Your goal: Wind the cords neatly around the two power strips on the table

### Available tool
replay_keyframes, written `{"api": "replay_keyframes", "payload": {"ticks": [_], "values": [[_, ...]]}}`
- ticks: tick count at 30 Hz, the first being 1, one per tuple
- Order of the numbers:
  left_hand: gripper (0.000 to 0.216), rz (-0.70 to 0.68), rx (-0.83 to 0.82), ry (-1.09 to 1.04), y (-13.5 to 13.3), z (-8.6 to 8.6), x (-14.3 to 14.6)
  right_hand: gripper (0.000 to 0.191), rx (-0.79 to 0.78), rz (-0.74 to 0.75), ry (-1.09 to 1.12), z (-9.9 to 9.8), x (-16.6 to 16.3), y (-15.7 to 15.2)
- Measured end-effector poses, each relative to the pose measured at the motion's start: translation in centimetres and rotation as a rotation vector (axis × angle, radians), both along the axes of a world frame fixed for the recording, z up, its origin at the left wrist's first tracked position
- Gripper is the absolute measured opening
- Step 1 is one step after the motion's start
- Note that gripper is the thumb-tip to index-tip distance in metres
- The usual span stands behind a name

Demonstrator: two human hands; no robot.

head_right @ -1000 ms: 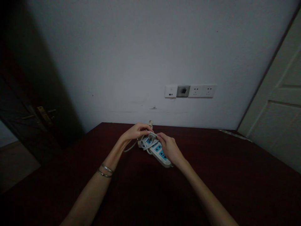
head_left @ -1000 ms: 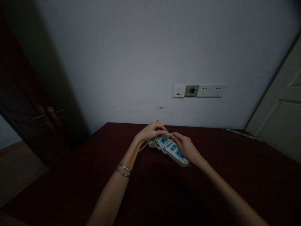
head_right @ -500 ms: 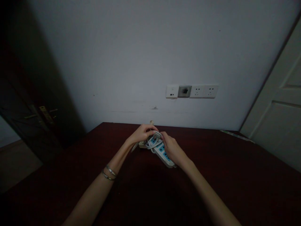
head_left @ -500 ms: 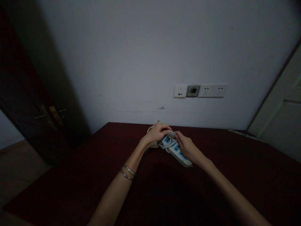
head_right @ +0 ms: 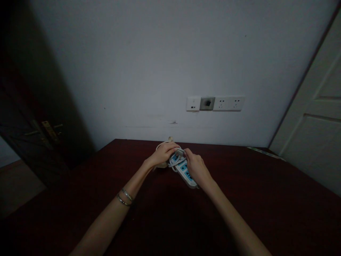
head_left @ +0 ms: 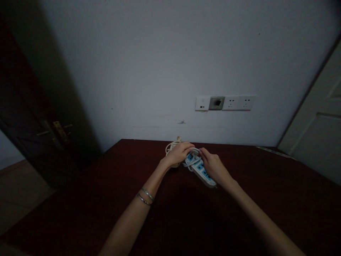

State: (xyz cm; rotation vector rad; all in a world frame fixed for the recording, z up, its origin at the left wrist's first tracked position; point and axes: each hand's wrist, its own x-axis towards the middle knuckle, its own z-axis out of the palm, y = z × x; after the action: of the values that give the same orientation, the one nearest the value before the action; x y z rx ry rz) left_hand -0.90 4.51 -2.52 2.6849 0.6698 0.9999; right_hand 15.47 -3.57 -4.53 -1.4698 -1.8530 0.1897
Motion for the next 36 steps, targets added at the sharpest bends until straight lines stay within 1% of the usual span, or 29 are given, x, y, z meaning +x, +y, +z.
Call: {"api": "replay_keyframes", "payload": {"ticks": [7,10,15,19,22,27,29,32,34,36], "values": [[0.021,-0.002,-0.057,-0.013,0.1,0.4,-0.3,0.032,-0.014,0.051,0.055,-0.4,-0.2,0.3],[0.021,-0.039,-0.111,-0.034,0.4,0.2,-0.5,0.032,-0.037,0.093,0.086,-0.6,-0.1,0.5],[0.023,-0.143,-0.366,-0.096,1.0,-0.8,-0.3,0.030,-0.040,0.138,0.090,-0.8,0.7,1.1],[0.023,-0.144,-0.501,-0.141,1.1,-1.3,0.4,0.029,-0.065,0.180,0.108,-1.0,1.6,1.6],[0.021,-0.147,-0.598,-0.152,1.0,-1.0,0.4,0.029,-0.083,0.181,0.144,-1.4,1.8,2.0],[0.034,-0.231,-0.720,-0.186,0.5,0.3,-1.0,0.030,-0.106,0.198,0.269,-2.2,1.5,2.6],[0.032,-0.252,-0.728,-0.188,0.4,0.9,-1.8,0.030,-0.103,0.193,0.337,-2.5,1.3,2.8],[0.024,-0.231,-0.675,-0.172,0.3,1.8,-2.7,0.030,-0.081,0.166,0.457,-2.7,0.9,3.0],[0.021,-0.160,-0.579,-0.181,0.2,2.3,-2.9,0.031,-0.054,0.136,0.531,-2.9,0.6,3.1],[0.019,-0.026,-0.400,-0.230,0.1,2.7,-3.0,0.033,-0.021,0.091,0.589,-2.9,0.3,3.1]]}}
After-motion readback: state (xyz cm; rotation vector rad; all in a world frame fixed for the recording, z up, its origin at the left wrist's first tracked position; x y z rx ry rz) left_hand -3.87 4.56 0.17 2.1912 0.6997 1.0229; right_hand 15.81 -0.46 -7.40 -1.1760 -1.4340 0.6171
